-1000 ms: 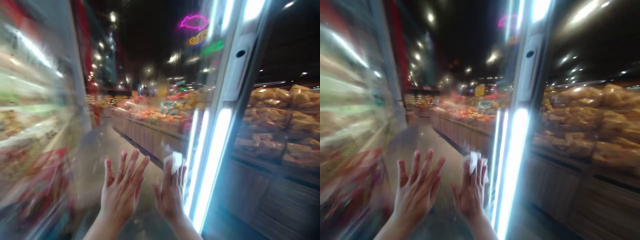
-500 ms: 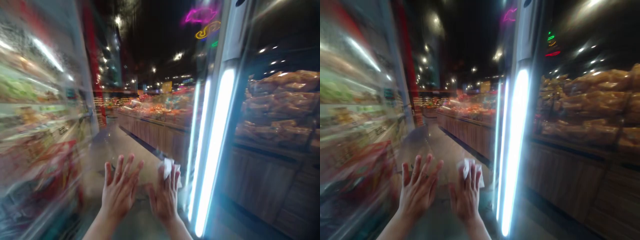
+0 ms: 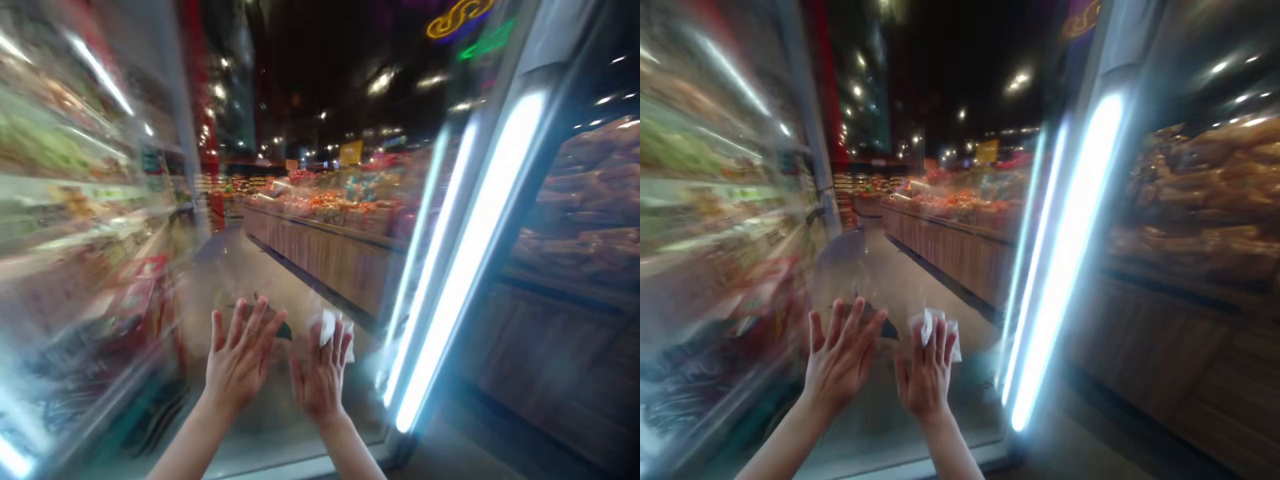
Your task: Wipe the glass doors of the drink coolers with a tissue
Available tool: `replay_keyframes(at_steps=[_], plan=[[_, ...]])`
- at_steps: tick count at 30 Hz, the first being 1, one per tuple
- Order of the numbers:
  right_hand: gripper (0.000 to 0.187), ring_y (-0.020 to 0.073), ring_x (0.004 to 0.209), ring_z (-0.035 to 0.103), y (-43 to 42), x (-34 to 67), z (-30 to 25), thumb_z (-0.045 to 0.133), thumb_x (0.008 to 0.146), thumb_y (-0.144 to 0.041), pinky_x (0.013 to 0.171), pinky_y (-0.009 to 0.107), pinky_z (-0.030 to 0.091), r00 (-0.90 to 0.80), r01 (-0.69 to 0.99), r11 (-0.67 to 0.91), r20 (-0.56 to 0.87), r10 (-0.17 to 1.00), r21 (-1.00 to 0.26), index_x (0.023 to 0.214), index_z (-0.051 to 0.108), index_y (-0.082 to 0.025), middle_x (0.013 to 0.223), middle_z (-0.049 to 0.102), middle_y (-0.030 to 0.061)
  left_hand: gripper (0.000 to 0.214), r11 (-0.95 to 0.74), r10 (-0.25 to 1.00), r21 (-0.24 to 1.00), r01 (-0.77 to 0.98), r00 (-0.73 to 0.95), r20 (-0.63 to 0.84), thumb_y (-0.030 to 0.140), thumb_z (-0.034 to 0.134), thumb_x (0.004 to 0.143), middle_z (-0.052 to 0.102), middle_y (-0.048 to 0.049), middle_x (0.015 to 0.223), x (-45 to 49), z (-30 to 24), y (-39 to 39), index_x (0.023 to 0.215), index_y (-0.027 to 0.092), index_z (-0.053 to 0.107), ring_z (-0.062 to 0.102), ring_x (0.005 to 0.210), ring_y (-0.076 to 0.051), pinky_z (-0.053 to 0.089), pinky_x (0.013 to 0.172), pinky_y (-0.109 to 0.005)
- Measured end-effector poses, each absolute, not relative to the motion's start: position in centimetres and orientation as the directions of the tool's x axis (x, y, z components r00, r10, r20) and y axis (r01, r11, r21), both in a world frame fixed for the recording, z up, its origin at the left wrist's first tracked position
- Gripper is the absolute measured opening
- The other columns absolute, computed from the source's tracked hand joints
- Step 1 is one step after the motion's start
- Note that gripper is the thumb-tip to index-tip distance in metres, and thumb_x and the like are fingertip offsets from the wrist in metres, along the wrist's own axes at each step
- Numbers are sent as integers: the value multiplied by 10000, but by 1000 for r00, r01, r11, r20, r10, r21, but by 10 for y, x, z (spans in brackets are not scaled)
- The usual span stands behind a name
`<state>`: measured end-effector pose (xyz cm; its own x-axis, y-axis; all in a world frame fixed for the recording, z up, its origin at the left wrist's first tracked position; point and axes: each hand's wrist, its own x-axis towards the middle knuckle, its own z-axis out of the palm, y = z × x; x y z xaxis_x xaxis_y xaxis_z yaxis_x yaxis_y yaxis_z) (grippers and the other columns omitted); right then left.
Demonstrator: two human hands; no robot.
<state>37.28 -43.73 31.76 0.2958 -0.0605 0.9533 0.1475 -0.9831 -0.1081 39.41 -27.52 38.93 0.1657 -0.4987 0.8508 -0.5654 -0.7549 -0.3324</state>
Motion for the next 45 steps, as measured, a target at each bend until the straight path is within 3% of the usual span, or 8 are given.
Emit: replay_keyframes(at_steps=[3,9,16,23,29,36,42,45], plan=[[798,356,1612,-30,-417,371,297,448,1002,-285,1243,686,235,306,147,-985,951,-40,-89,1652,38,-67,1740,-28,171,674,-761,-496,-328,-560,175,851,301,529,1002,87,47,1732,395,386,-263,1612,360,250,14,1622,-217,-46,1319,-509],[828,377,1610,-18,-411,386,373,448,1016,-366,1219,721,241,256,195,-972,963,-80,-132,1661,-11,-122,1734,111,181,731,-813,-426,-286,-506,183,886,256,568,976,31,33,1745,397,377,-236,1617,365,235,-46,1622,-244,-84,1309,-521],[764,312,1617,-42,-370,372,301,401,1027,-296,1294,602,122,300,184,-982,954,12,-46,1649,27,-57,1742,-60,128,729,-809,-416,-261,-526,200,887,244,538,975,48,44,1744,396,366,-221,1621,366,223,-32,1622,-237,-66,1315,-504],[844,330,1611,-61,-365,385,362,481,1003,-312,1234,670,262,302,216,-971,953,-33,-102,1658,-16,-124,1739,58,151,744,-840,-343,-197,-505,212,915,223,550,973,13,42,1749,398,365,-207,1619,385,218,-66,1620,-228,-101,1304,-502],[781,264,1620,-19,-340,374,302,452,998,-250,1316,523,21,300,261,-965,948,110,29,1660,64,-107,1743,-20,89,770,-859,-285,-138,-494,236,929,204,574,960,9,36,1752,398,357,-176,1619,383,219,-65,1620,-238,-96,1304,-496],[838,284,1614,-37,-318,389,381,485,1006,-313,1296,604,83,279,297,-955,958,64,-23,1660,-10,-141,1735,-3,116,757,-864,-271,-133,-486,227,935,192,547,968,-7,25,1754,399,355,-162,1622,378,215,-75,1619,-236,-92,1304,-491],[807,249,1617,17,-306,373,301,509,967,-214,1322,510,36,298,298,-953,944,143,51,1661,108,-125,1731,39,83,811,-893,-206,-73,-445,259,944,180,585,945,9,44,1748,400,347,-144,1621,403,197,-63,1618,-226,-85,1311,-508],[824,259,1617,9,-301,379,323,518,970,-256,1319,543,58,294,318,-946,942,160,61,1663,91,-126,1729,113,109,824,-896,-186,-53,-440,265,946,171,600,932,5,40,1748,401,342,-137,1618,409,211,-66,1617,-233,-85,1311,-515]])
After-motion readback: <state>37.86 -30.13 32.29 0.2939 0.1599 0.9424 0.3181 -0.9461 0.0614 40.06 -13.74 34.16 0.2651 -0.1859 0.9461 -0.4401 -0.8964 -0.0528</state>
